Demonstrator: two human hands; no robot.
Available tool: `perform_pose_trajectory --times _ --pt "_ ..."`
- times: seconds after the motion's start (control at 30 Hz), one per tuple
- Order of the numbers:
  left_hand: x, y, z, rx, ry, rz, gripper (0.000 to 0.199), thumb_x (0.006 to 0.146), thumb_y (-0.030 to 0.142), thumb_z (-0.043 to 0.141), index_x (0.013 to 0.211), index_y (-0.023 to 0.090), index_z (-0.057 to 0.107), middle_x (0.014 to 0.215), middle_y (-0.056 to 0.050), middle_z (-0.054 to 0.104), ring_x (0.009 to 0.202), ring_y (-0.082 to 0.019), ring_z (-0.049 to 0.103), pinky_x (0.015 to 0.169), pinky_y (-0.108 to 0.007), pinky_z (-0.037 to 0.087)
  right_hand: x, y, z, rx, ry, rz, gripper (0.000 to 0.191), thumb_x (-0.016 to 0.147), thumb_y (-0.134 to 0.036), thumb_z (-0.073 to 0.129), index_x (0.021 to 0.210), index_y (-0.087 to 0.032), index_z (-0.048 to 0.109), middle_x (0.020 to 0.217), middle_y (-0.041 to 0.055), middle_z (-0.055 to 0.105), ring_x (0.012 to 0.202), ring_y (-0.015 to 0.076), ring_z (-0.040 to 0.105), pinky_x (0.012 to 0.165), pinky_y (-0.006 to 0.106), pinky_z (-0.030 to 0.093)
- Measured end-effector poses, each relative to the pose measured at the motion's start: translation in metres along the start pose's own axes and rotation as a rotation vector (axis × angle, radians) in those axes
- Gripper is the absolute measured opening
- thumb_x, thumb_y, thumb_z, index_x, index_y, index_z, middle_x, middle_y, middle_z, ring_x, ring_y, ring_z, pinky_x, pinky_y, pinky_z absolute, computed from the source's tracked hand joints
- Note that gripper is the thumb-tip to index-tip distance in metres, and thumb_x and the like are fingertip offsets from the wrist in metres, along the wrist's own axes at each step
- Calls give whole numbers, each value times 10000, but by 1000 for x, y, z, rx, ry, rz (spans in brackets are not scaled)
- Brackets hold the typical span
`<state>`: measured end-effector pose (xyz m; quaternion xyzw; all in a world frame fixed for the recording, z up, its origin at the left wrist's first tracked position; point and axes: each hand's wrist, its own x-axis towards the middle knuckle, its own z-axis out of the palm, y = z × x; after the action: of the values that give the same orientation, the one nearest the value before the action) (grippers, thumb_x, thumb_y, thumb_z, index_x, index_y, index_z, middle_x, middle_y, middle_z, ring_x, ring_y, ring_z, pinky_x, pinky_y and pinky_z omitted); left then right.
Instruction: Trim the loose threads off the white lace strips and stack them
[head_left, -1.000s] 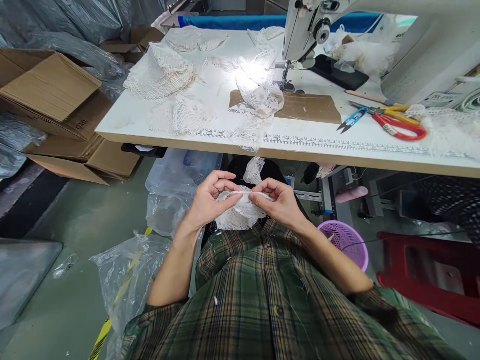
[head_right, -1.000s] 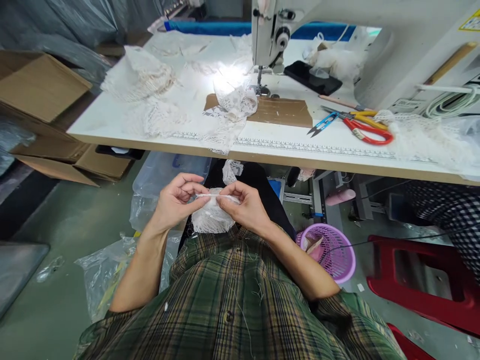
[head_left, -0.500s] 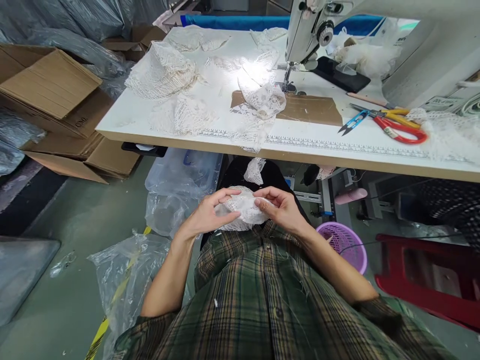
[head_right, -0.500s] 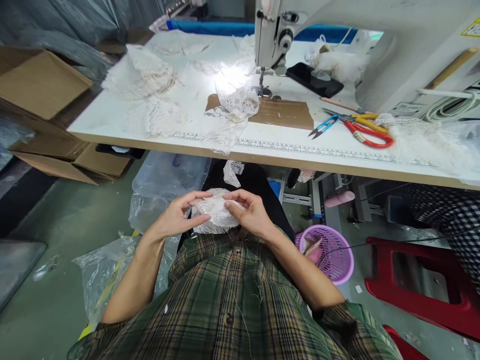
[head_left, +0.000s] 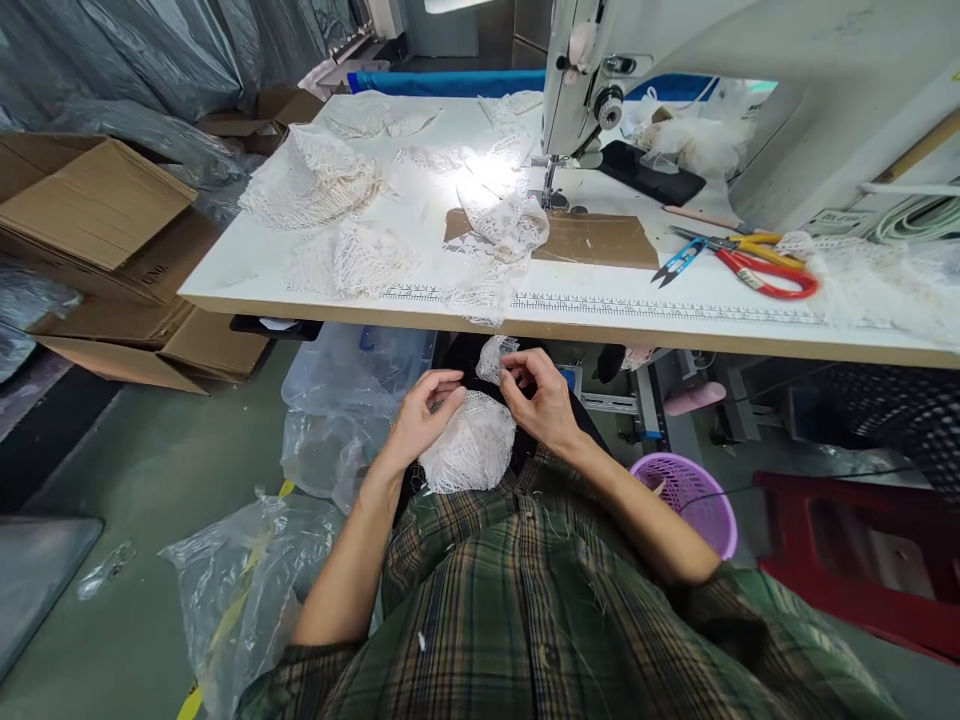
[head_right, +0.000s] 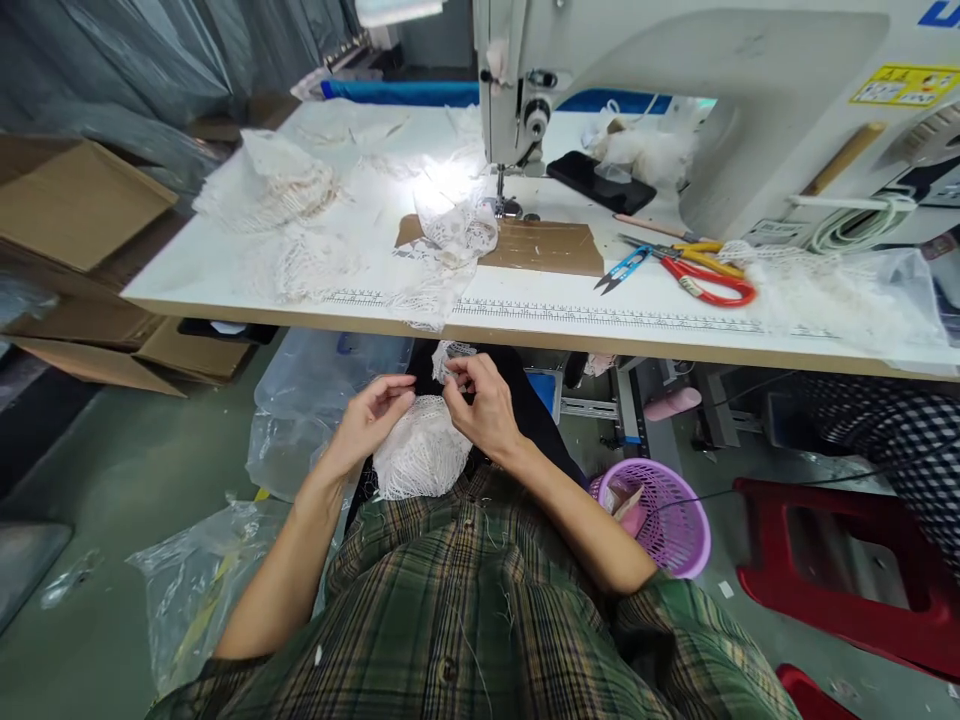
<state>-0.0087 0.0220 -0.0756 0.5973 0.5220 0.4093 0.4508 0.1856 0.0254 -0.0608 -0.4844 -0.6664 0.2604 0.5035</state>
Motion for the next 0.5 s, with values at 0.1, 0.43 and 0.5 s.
perform_pose_trajectory --times 0.1,0.43,0.5 --pt "17 3 18 -152 -22 -84 400 809 471 711 1056 159 680 1048 -88 708 928 -188 659 864 -318 508 6 -6 -1 -20 47 -90 163 866 -131 516 959 -196 633 836 44 608 715 151 558 640 295 470" --pt "18 31 23 -29 10 107 137 782 287 708 727 165 680 754 -1 662 699 -120 590 681 -241 458 27 -22 -8 -366 -63 38 223 909 -381 576 836 -185 653 735 13 651 635 130 544 594 269 363" --pt "18 28 17 32 35 107 115 792 278 688 760 168 680 788 -10 669 723 -128 599 694 -247 462 30 -25 -8 -407 -40 83 242 909 -394 571 811 -182 636 704 3 639 600 119 518 574 265 326"
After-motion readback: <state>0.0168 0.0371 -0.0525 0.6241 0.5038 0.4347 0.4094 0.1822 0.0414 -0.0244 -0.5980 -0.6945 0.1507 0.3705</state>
